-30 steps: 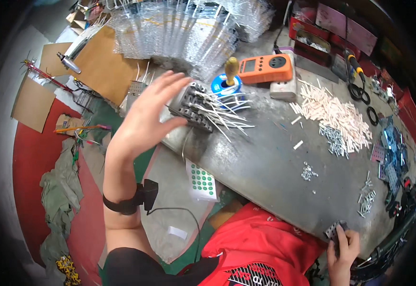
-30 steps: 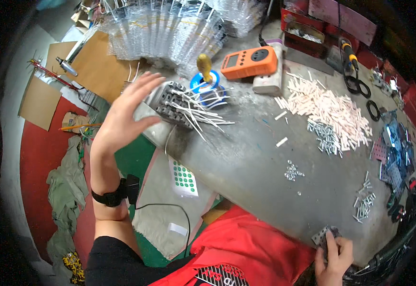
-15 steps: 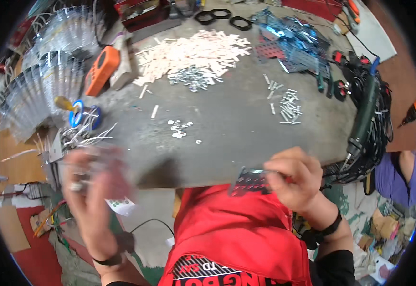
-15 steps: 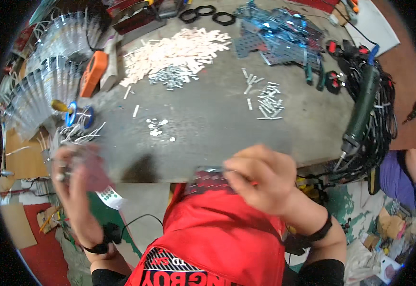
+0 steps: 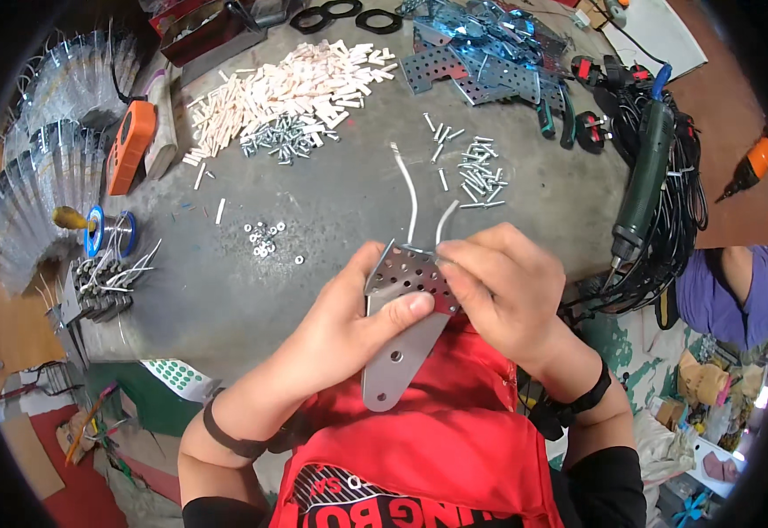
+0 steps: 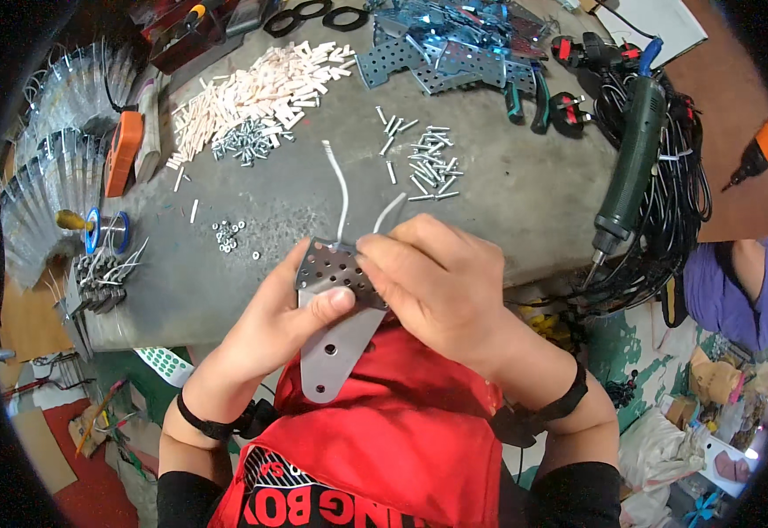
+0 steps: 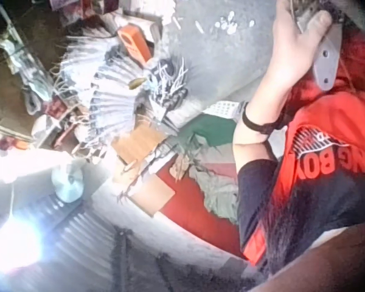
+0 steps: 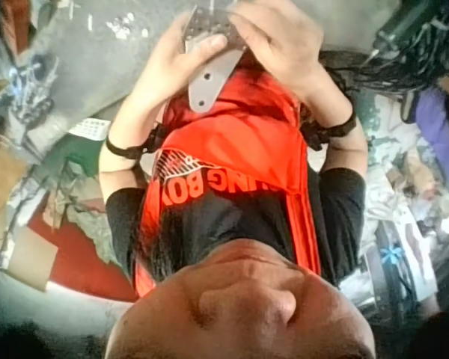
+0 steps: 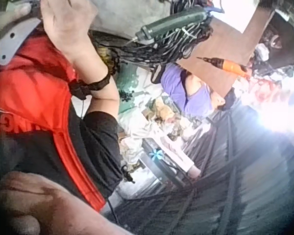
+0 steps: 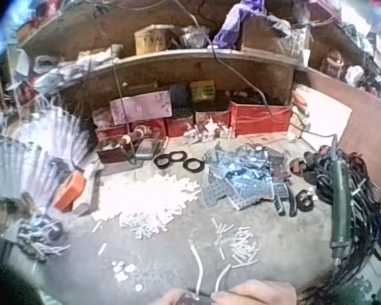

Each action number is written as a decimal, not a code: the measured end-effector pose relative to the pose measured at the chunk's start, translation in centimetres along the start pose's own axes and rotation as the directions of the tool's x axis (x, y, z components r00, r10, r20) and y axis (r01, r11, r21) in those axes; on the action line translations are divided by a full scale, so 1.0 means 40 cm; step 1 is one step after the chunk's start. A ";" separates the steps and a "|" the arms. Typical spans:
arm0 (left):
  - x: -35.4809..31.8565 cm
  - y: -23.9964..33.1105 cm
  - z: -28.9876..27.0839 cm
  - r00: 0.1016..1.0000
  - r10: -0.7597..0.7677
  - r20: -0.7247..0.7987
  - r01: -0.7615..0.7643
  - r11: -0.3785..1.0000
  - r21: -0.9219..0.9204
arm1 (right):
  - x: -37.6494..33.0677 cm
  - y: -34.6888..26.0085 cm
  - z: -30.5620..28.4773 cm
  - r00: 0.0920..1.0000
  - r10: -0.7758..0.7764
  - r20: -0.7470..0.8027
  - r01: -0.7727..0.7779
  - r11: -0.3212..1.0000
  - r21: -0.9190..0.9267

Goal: Assembling metal plates with wires and screws using an electric screwdriver.

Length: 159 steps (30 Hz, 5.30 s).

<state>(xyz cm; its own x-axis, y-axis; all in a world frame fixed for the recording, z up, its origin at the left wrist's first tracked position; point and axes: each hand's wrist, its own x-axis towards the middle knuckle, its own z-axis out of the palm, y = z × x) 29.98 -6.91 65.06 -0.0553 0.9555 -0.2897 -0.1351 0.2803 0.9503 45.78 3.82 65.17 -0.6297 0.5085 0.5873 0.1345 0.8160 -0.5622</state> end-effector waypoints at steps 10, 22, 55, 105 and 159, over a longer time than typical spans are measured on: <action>-0.023 0.031 -0.035 0.970 -0.205 0.127 0.240 0.888 -0.393 | 0.029 0.061 -0.103 0.941 0.292 0.171 -0.275 0.954 -0.117; -0.047 0.033 -0.027 0.985 -0.079 -0.151 0.035 0.961 -0.274 | 0.050 0.087 -0.094 0.912 0.125 0.390 0.034 0.926 -0.376; -0.079 -0.010 -0.048 0.931 0.004 -0.365 -0.167 0.894 -0.415 | 0.104 -0.029 -0.024 0.878 0.161 0.450 -0.180 0.984 -0.001; 0.466 0.279 -0.081 0.863 0.147 0.483 -0.433 -0.276 0.858 | -0.046 -0.030 0.033 0.995 0.078 0.055 -0.079 0.997 0.020; -0.005 0.057 -0.149 0.675 0.738 -0.016 -0.309 0.302 0.902 | -0.082 -0.124 0.160 0.985 0.103 0.136 -0.113 0.991 0.068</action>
<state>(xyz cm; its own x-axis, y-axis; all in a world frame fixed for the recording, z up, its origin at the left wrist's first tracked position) 23.77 -7.02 66.59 -0.1525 0.8503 0.5037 0.8687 -0.1277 0.4785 42.30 -3.65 62.29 -0.7108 0.5473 0.4417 0.1520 0.7328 -0.6633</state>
